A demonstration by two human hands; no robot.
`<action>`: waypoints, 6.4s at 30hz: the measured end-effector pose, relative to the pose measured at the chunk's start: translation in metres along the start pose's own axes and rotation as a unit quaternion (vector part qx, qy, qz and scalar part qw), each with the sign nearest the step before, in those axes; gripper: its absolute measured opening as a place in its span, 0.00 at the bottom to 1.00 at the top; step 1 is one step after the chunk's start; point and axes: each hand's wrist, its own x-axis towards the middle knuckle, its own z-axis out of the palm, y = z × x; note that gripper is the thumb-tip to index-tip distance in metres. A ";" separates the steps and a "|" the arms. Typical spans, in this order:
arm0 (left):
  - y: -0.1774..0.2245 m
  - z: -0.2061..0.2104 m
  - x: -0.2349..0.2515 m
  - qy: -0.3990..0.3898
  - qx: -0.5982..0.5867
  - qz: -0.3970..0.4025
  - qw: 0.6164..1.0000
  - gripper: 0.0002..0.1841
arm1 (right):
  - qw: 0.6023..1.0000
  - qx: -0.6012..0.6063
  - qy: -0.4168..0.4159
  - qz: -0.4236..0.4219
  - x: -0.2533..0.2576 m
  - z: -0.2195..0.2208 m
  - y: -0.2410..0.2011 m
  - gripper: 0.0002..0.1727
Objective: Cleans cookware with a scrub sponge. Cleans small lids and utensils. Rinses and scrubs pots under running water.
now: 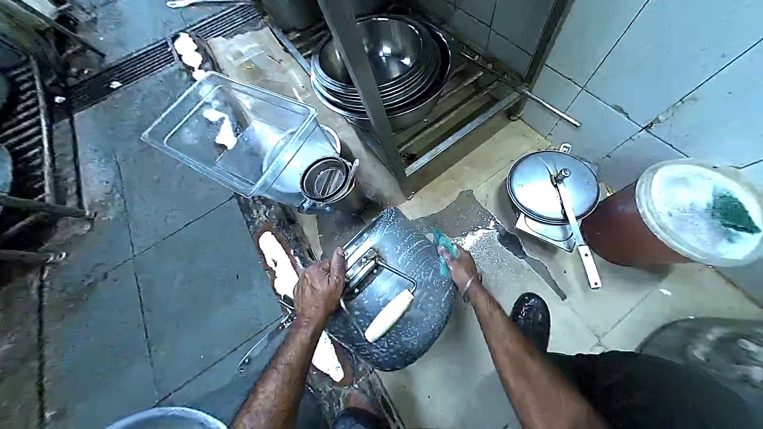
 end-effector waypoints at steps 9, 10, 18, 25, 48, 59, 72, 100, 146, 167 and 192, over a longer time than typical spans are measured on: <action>-0.023 0.004 0.016 0.017 -0.029 0.017 0.999 0.39 | 0.900 -0.163 0.174 -0.364 -0.123 0.070 -0.013 0.25; -0.025 0.005 0.012 0.024 -0.038 0.028 0.999 0.38 | 0.900 -0.154 0.176 -0.368 -0.112 0.065 -0.012 0.25; -0.054 0.008 -0.028 0.043 -0.073 0.120 0.989 0.37 | 0.993 0.084 -0.070 0.048 0.018 0.003 0.015 0.29; -0.020 -0.010 -0.040 -0.202 -0.037 0.143 0.968 0.36 | 0.962 0.210 -0.028 0.170 -0.008 0.038 0.079 0.25; 0.061 0.012 -0.062 -0.292 0.058 0.134 0.945 0.35 | 0.984 0.106 0.137 -0.028 -0.039 0.000 -0.029 0.30; 0.036 0.022 -0.073 -0.175 0.068 0.196 0.962 0.38 | 0.965 -0.197 -0.084 -0.151 -0.055 -0.018 -0.111 0.23; 0.056 0.002 -0.068 -0.289 0.147 0.129 0.937 0.42 | 0.939 -0.297 -0.135 -0.105 0.009 -0.023 -0.129 0.25; 0.013 -0.009 -0.015 -0.106 0.061 0.095 0.988 0.33 | 0.995 -0.035 0.014 -0.088 -0.039 0.020 -0.050 0.29; 0.051 -0.005 0.007 -0.100 0.078 0.037 0.991 0.34 | 0.886 -0.130 0.203 -0.396 -0.126 0.081 -0.007 0.26; -0.001 -0.007 -0.022 -0.200 -0.066 0.021 0.977 0.31 | 0.881 0.427 -0.035 0.199 -0.003 0.036 0.083 0.19; 0.014 0.001 -0.043 -0.201 -0.074 0.185 0.959 0.32 | 0.953 0.172 0.154 -0.198 -0.048 0.038 -0.007 0.29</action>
